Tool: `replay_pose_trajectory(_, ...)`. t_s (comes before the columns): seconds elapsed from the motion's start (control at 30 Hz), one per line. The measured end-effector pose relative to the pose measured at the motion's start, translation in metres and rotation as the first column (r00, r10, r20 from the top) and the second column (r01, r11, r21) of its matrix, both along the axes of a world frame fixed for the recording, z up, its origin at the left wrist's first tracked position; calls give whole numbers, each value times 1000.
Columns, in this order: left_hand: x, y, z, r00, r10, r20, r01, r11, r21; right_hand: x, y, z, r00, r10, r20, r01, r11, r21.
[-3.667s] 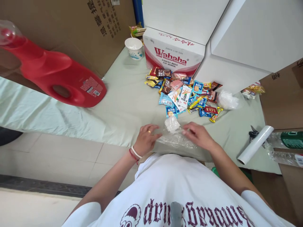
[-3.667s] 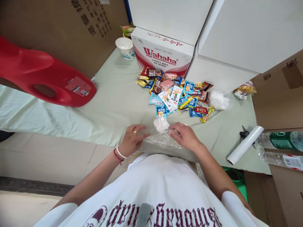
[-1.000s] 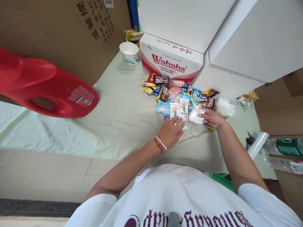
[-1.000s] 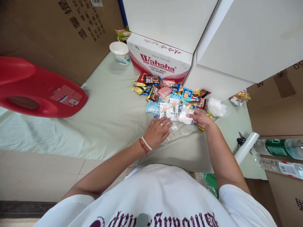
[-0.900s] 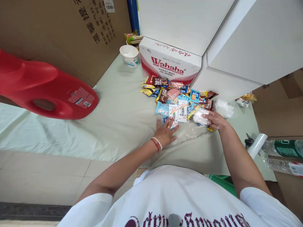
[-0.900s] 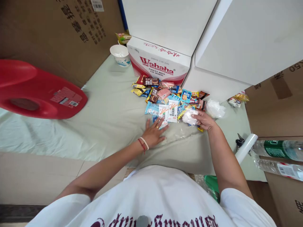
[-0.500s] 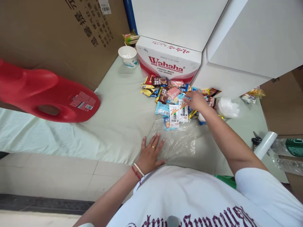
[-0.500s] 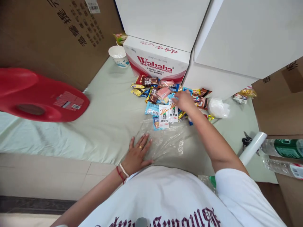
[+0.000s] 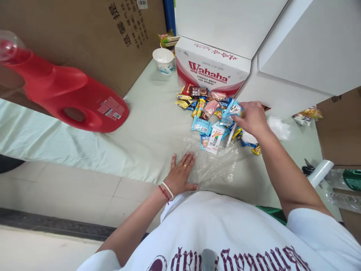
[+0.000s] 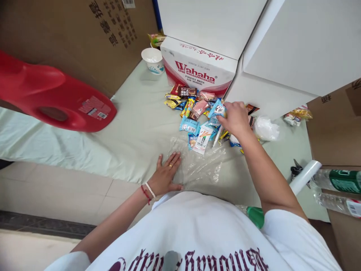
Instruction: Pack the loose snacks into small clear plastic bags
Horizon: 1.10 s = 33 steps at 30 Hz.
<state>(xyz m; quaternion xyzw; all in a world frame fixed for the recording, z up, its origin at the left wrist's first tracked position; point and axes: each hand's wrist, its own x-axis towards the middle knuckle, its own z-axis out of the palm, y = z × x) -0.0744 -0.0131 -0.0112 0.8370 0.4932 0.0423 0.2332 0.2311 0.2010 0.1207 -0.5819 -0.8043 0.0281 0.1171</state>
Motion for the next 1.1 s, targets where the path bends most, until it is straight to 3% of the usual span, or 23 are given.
replay_pose_trajectory(0.1, -2, -2, 0, 1000, 15, -2, -15, 999, 30, 3, -57, 12, 955, 233, -186, -235, 972, 12)
replay_pose_trajectory(0.17, -4, -4, 0, 999, 50, -15, -49, 997, 57, -12, -92, -4, 885, 385, -260, -410, 911, -47)
replay_pose_trajectory(0.23, -7, -8, 2, 994, 102, -26, -99, 991, 92, -31, -117, -32, 851, 449, -273, -500, 852, -157)
replay_pose_trajectory(0.3, -13, -15, 4, 988, 151, -22, -146, 977, 154, -44, -136, -61, 862, 446, -238, -499, 830, -249)
replay_pose_trajectory(0.37, -20, -24, 4, 993, 115, 20, -116, 965, 236, -45, -153, -80, 873, 425, -239, -477, 847, -234)
replay_pose_trajectory(0.43, -29, -34, 1, 995, -27, 96, -5, 950, 314, -33, -172, -88, 851, 428, -304, -482, 866, -131)
replay_pose_trajectory(0.5, -37, -42, -5, 971, -174, 163, 107, 928, 357, -14, -192, -91, 806, 473, -355, -525, 849, -60)
replay_pose_trajectory(0.6, -46, -49, -15, 948, -211, 238, 126, 936, 328, 10, -218, -102, 788, 509, -346, -565, 821, -81)
replay_pose_trajectory(0.73, -53, -54, -14, 913, -115, 392, 33, 977, 210, 26, -236, -117, 795, 383, -470, -480, 871, -103)
replay_pose_trajectory(0.9, -48, -51, 8, 870, 132, 475, -168, 985, 35, 31, -229, -90, 756, 181, -629, -443, 849, -288)
replay_pose_trajectory(0.97, -40, -39, 14, 851, 308, 425, -324, 945, -36, 27, -212, -80, 752, 5, -660, -339, 861, -379)
replay_pose_trajectory(1.03, -31, -23, 16, 805, 499, 321, -500, 862, -85, 22, -187, -79, 741, -158, -653, -217, 863, -456)
replay_pose_trajectory(1.1, -23, -5, 13, 762, 613, 211, -616, 786, -57, 16, -159, -81, 784, -237, -574, -103, 862, -496)
